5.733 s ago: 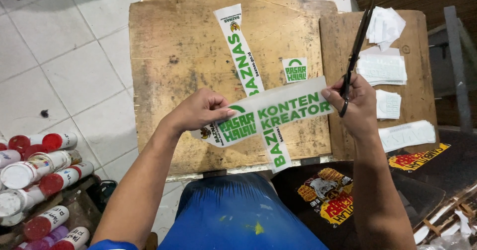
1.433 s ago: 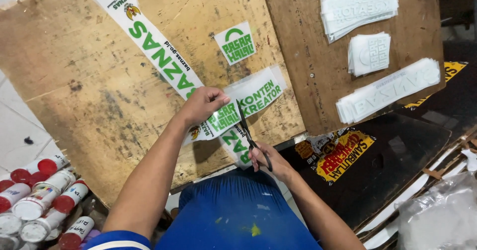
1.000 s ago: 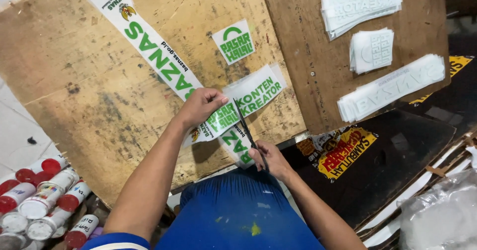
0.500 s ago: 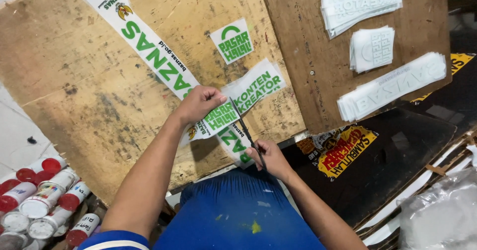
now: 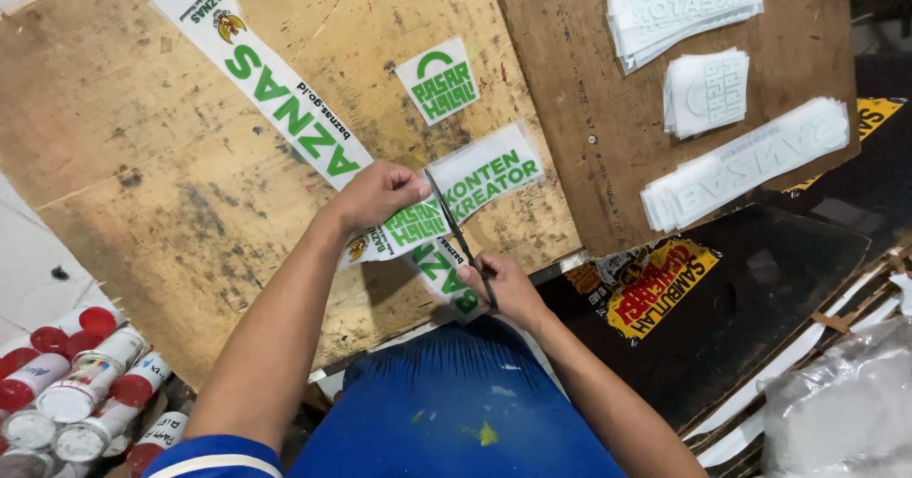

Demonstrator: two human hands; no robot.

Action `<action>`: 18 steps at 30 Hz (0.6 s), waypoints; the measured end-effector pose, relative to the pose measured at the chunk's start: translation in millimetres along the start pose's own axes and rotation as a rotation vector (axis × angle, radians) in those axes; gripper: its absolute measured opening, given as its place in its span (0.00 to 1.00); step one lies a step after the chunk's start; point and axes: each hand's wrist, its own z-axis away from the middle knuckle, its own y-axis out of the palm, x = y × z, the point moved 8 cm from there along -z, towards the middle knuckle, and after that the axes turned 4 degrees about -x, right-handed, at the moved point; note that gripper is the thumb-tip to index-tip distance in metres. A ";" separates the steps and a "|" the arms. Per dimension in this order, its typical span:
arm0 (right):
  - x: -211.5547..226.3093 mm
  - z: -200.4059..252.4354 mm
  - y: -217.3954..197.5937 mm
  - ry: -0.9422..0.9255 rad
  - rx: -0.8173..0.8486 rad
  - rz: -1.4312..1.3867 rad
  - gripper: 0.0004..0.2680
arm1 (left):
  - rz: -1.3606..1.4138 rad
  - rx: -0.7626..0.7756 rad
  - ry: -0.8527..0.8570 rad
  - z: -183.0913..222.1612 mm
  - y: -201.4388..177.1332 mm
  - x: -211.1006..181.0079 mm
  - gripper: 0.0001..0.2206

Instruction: Cutting long printed strips into individual labels using scissors and organizing them into stacks.

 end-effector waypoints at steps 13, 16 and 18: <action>31.8 -4.3 4.8 -0.063 -0.052 -0.042 0.15 | 0.006 -0.069 0.119 25.2 -16.4 -20.2 0.09; 69.8 17.9 8.8 -0.146 -0.102 -0.069 0.13 | 0.028 -0.046 0.210 73.3 -21.4 -53.7 0.09; 74.1 21.1 9.7 -0.217 -0.138 -0.054 0.13 | 0.014 -0.050 0.251 108.7 -23.4 -77.4 0.09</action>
